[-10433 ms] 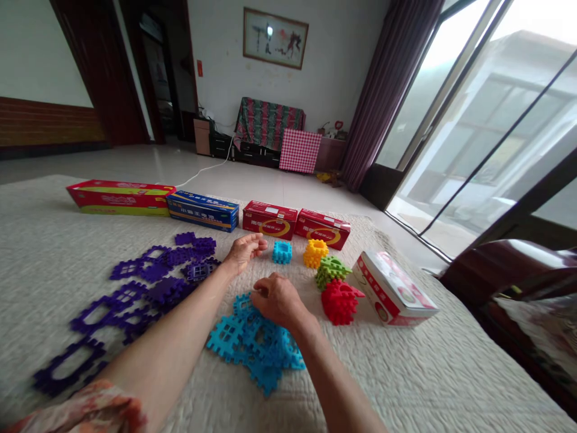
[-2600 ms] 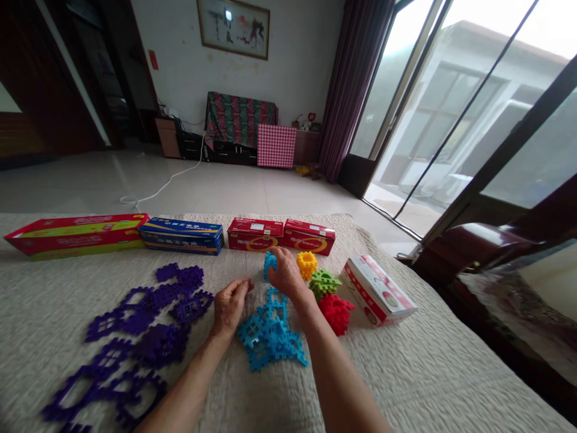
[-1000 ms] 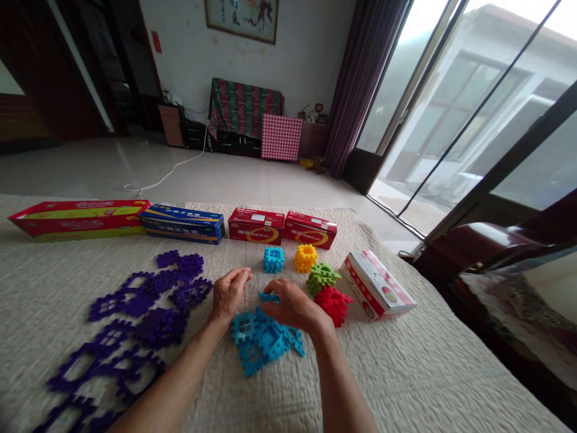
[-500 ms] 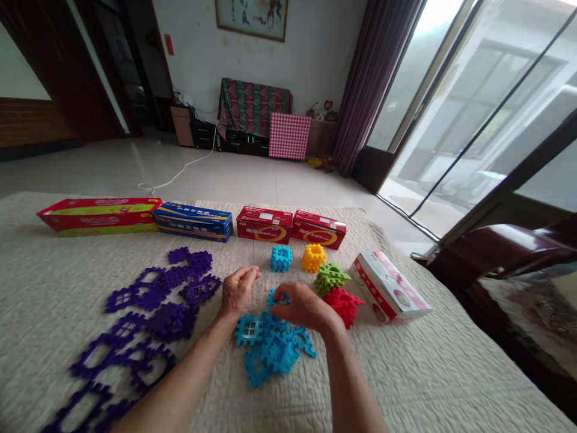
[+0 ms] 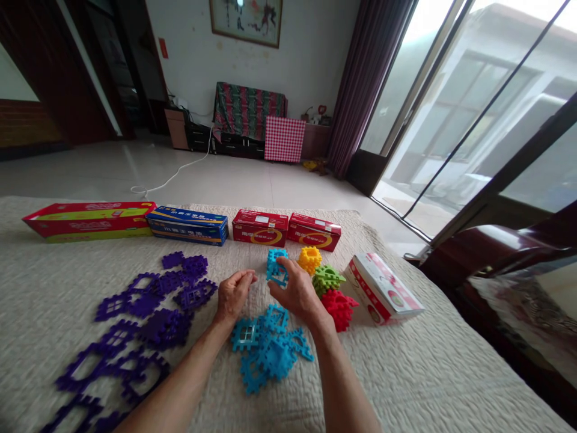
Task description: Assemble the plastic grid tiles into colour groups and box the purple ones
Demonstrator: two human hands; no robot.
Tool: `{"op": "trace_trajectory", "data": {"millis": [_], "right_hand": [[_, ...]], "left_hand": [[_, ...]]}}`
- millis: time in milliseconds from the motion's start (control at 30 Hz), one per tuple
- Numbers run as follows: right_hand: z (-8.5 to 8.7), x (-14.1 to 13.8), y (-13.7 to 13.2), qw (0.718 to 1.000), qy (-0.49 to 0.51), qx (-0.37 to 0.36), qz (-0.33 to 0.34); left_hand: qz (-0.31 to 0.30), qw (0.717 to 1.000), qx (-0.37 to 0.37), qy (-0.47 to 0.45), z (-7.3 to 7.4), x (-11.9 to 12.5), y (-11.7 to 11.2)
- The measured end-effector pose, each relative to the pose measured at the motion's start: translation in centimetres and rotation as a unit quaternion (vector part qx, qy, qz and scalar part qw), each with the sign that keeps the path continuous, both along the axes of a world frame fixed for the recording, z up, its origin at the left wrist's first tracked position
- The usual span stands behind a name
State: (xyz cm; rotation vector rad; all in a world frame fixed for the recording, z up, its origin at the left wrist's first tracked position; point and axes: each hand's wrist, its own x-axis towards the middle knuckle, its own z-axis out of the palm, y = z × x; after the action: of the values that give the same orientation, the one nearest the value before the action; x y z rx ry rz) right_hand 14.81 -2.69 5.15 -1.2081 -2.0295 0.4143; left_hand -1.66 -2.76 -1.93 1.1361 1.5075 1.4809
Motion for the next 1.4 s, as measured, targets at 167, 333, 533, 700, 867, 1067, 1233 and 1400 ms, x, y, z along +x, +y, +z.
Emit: {"op": "trace_trajectory", "data": {"millis": [167, 333, 533, 700, 867, 1067, 1233, 1400], "right_hand": [[0.2, -0.6, 1.9, 0.998, 0.051, 0.012, -0.028], [0.2, -0.6, 1.3, 0.997, 0.06, 0.039, 0.021], [-1.7, 0.8, -1.3, 0.996, -0.012, -0.017, 0.093], [-2.4, 1.3, -1.9, 0.991, -0.08, -0.062, 0.083], [-2.6, 1.4, -1.5, 0.988, -0.133, -0.051, 0.066], [-2.7, 1.6, -0.7, 0.975, -0.197, -0.086, 0.059], [-2.7, 1.8, -0.6, 0.971, -0.214, -0.083, 0.066], [-2.3, 1.8, -1.0, 0.975, -0.205, -0.068, 0.056]], "left_hand": [[0.006, 1.0, 0.008, -0.002, 0.5, 0.0, -0.3], [0.005, 1.0, -0.004, -0.004, 0.7, 0.1, -0.4], [0.006, 1.0, 0.015, -0.006, 0.5, 0.2, -0.2], [0.004, 1.0, 0.011, -0.008, 0.6, 0.2, -0.3], [0.005, 1.0, 0.007, 0.0, 0.8, 0.2, -0.4], [0.002, 1.0, -0.004, -0.005, 0.8, 0.2, -0.3], [0.002, 1.0, -0.006, -0.009, 0.7, 0.2, -0.3], [0.003, 1.0, -0.011, -0.011, 0.2, 0.2, 0.0]]}}
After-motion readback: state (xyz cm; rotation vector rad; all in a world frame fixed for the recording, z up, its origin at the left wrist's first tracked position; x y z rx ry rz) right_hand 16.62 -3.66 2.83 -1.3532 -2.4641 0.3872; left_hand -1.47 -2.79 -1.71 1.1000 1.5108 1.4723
